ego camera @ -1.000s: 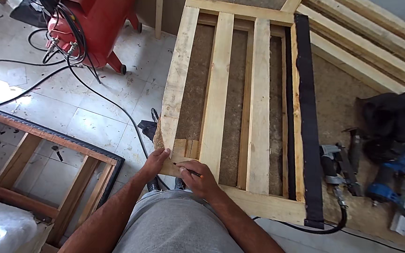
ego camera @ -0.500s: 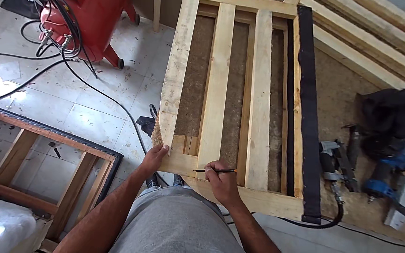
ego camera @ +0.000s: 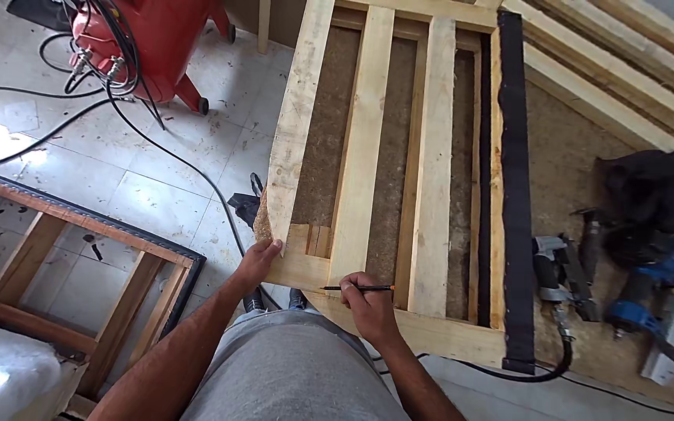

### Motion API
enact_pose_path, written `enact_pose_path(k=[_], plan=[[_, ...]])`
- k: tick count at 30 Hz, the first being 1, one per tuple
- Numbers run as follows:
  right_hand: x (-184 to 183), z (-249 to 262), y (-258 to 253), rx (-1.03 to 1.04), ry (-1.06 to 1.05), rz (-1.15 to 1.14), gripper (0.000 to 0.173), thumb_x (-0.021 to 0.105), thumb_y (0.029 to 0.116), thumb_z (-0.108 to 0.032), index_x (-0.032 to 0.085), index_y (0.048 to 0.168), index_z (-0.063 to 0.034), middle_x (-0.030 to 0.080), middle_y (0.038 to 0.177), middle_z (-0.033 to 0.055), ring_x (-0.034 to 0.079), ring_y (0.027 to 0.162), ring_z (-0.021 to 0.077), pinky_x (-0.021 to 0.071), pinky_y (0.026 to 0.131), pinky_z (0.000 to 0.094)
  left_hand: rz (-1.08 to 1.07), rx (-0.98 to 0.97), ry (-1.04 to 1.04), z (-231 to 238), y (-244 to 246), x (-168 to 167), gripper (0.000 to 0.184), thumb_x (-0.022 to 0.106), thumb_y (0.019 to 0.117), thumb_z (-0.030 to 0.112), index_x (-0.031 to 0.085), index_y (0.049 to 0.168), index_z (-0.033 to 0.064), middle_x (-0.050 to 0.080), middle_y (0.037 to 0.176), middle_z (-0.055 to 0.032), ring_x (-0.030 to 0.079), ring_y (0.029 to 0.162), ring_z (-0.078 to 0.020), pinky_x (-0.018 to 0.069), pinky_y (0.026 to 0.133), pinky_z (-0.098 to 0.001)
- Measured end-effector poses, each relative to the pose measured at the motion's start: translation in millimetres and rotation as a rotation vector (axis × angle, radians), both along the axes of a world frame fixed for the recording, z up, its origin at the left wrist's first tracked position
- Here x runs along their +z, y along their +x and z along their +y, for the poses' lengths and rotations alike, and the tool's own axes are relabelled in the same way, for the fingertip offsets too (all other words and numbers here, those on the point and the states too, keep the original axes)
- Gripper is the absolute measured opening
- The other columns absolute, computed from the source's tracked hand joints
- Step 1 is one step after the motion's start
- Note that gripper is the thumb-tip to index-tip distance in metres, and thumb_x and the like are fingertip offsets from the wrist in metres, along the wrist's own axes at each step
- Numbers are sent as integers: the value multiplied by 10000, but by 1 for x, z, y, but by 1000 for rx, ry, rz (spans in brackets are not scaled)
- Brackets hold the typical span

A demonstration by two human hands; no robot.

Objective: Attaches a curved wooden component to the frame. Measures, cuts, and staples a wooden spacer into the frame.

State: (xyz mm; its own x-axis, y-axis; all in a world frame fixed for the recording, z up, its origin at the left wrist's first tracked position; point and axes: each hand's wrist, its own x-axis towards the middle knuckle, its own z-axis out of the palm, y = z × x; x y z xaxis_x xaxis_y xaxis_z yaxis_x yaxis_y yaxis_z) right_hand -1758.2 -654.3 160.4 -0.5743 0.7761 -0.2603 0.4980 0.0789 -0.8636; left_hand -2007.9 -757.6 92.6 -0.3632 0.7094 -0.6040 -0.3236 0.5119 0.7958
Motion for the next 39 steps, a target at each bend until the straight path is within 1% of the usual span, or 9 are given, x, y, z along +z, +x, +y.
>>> enact_pose_path(k=[3, 7, 16, 19, 21, 24, 26, 31, 39], plan=[[-2, -3, -2, 24, -37, -8, 255, 501, 1027, -223, 716, 927, -129, 688, 723, -46, 663, 676, 83, 565, 656, 285, 1, 0, -6, 0, 0, 1, 430, 444, 1101, 396, 625, 1282, 50, 706, 1086, -157, 699, 975, -257, 577, 877, -482], [-4, -3, -1, 68, -76, 16, 314, 458, 1053, -214, 759, 1042, -125, 748, 833, -36, 697, 756, 90, 587, 719, 283, 3, -6, -1, 0, -1, 0, 428, 443, 1100, 400, 632, 1249, 47, 705, 1066, -156, 698, 963, -257, 578, 868, -486], [-8, -8, 4, 16, 72, 100, 328, 464, 1068, -238, 738, 1196, -110, 770, 974, -16, 725, 850, 109, 614, 783, 298, -5, -1, -1, 0, -1, -1, 423, 448, 1099, 398, 629, 1247, 45, 700, 1069, -155, 694, 963, -254, 576, 866, -478], [-16, -10, 8, 6, 249, 137, 327, 494, 1064, -268, 736, 1226, -121, 760, 1094, -7, 718, 961, 89, 612, 836, 297, -11, 3, 2, 0, -1, -3, 424, 450, 1098, 402, 630, 1250, 50, 707, 1065, -154, 700, 957, -257, 582, 858, -479], [-19, -8, 10, 33, 379, 61, 349, 513, 1048, -322, 725, 1258, -142, 729, 1146, -2, 679, 1011, 95, 587, 857, 310, -9, -1, 1, -1, -1, -4, 427, 448, 1097, 408, 631, 1251, 54, 708, 1067, -150, 700, 962, -254, 581, 860, -478], [-30, -6, 14, 105, 484, -70, 384, 535, 1026, -344, 690, 1320, -152, 681, 1331, 12, 599, 1293, 179, 530, 1059, 420, -13, -1, 5, 0, -1, -4, 424, 447, 1098, 408, 627, 1252, 56, 707, 1057, -151, 701, 950, -253, 584, 851, -471], [-41, -6, 18, 135, 549, -107, 377, 536, 1017, -338, 702, 1302, -156, 671, 1363, 8, 554, 1362, 207, 498, 1100, 452, -12, -3, 9, 0, -1, -5, 423, 446, 1098, 407, 624, 1255, 56, 707, 1055, -152, 703, 944, -252, 586, 846, -469], [-60, -5, 22, 131, 658, -103, 353, 543, 999, -317, 731, 1259, -170, 681, 1356, -7, 569, 1345, 210, 487, 1107, 440, -4, -12, 4, -1, -1, -4, 432, 441, 1099, 411, 624, 1275, 61, 705, 1087, -151, 697, 978, -257, 577, 871, -484], [-60, -6, 22, 118, 665, -101, 338, 557, 992, -322, 737, 1240, -179, 683, 1350, -18, 564, 1349, 196, 479, 1115, 430, -20, -2, 3, -1, -1, -4, 432, 446, 1098, 411, 619, 1286, 63, 708, 1080, -153, 701, 964, -260, 583, 857, -478]])
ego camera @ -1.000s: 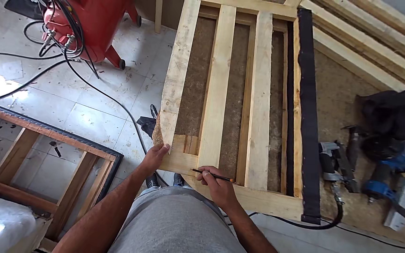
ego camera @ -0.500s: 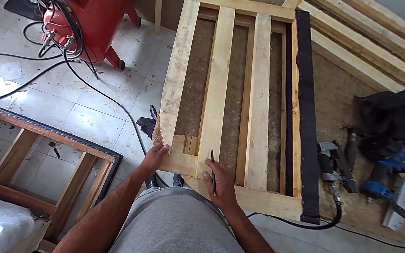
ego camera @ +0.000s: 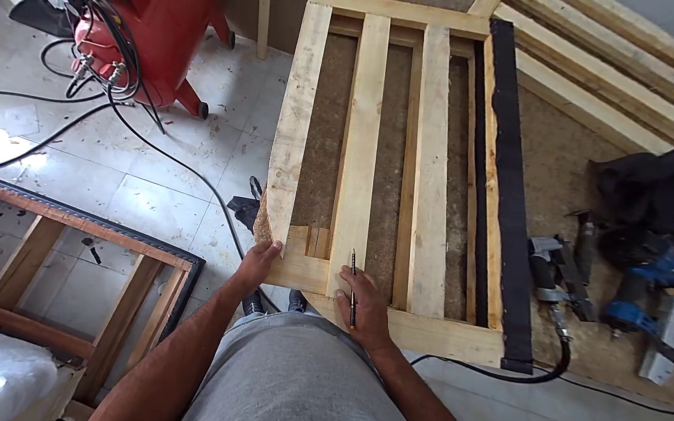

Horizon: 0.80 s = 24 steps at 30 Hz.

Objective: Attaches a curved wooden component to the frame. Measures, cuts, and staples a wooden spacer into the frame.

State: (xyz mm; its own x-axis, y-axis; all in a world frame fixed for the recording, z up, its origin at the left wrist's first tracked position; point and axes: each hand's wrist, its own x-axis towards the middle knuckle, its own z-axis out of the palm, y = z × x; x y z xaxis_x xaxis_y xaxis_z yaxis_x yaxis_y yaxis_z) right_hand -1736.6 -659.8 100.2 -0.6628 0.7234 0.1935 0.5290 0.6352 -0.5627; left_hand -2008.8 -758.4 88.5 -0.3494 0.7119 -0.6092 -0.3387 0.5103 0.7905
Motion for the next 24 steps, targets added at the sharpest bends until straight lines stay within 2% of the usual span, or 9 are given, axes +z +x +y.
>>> enact_pose_path(k=[9, 24], plan=[[-1, 0, 0, -7, 2, -4, 328, 568, 983, -325, 742, 1227, -191, 681, 1350, -31, 566, 1343, 187, 485, 1102, 420, 5, 1, -8, 0, 0, -3, 451, 455, 1093, 424, 612, 1310, 61, 701, 1118, -164, 696, 1002, -272, 574, 886, -497], [-1, 1, 0, -17, -9, -24, 338, 563, 976, -331, 748, 1224, -197, 681, 1357, -26, 580, 1330, 204, 495, 1080, 450, 5, 8, -12, 1, 0, -4, 430, 451, 1098, 406, 620, 1282, 57, 710, 1073, -159, 705, 961, -260, 585, 862, -477]])
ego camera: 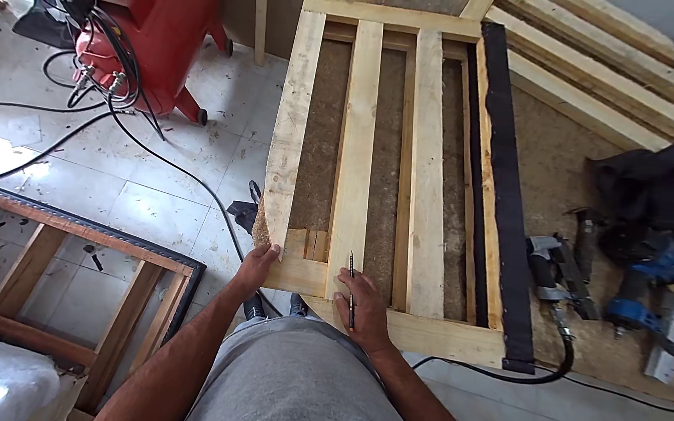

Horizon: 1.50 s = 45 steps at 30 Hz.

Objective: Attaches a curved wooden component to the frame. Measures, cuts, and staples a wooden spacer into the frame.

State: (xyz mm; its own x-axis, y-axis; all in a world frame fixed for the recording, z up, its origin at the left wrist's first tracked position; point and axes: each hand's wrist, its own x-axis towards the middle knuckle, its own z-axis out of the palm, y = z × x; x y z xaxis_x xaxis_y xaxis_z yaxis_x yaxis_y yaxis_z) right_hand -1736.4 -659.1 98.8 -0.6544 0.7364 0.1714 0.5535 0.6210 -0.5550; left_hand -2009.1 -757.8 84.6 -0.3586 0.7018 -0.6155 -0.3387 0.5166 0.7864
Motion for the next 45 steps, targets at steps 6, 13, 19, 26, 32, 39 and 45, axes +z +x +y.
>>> enact_pose_path(k=[6, 13, 19, 26, 32, 39, 45], plan=[[-1, -1, -1, -14, 4, 0, 338, 550, 985, -338, 750, 1225, -208, 683, 1354, -31, 580, 1331, 198, 494, 1076, 455, -3, 6, 9, 0, -1, -4, 426, 457, 1095, 408, 621, 1283, 62, 708, 1080, -158, 701, 970, -264, 583, 863, -479], [3, -1, -5, -43, -3, -13, 329, 551, 987, -352, 754, 1208, -216, 701, 1320, -39, 604, 1298, 191, 507, 1057, 449, -109, 82, 19, -8, -3, -1, 560, 287, 1112, 483, 596, 1338, 75, 702, 1112, -160, 693, 1001, -266, 575, 873, -480], [4, -9, -7, -69, -48, 12, 393, 505, 1034, -448, 727, 1254, -211, 678, 1357, -42, 559, 1353, 194, 467, 1111, 492, -171, -3, 77, -23, -15, -6, 315, 392, 1055, 122, 598, 1267, 12, 702, 1029, -186, 702, 909, -277, 592, 817, -464], [52, -77, -16, -290, -252, 346, 338, 455, 1082, -292, 724, 1225, -143, 739, 1037, -14, 655, 764, 32, 575, 680, 241, 17, -230, 45, -73, -67, 17, 292, 435, 1023, 128, 645, 1199, 27, 709, 999, -162, 699, 871, -253, 596, 793, -440], [97, -123, 27, -245, -536, 242, 500, 525, 1050, -476, 663, 1343, -95, 720, 1223, 81, 684, 1132, 185, 566, 988, 420, 73, -771, 187, -45, -20, 97, 297, 471, 1000, 186, 641, 1197, 43, 713, 944, -85, 699, 812, -176, 605, 737, -380], [120, -140, 153, -426, -588, 426, 410, 546, 1056, -395, 666, 1237, -47, 717, 951, 76, 699, 816, 154, 607, 741, 377, -103, -966, 415, 31, 146, 146, 442, 518, 1028, 376, 583, 1316, 46, 717, 976, -82, 708, 848, -167, 616, 782, -378], [128, -186, 311, -829, -556, 872, 326, 574, 1055, -260, 626, 1269, -19, 711, 1039, 62, 715, 865, 159, 639, 723, 353, -555, -1130, 477, 61, 343, 137, 671, 632, 934, 621, 552, 1406, 151, 696, 1242, -163, 728, 1037, -320, 631, 844, -508]])
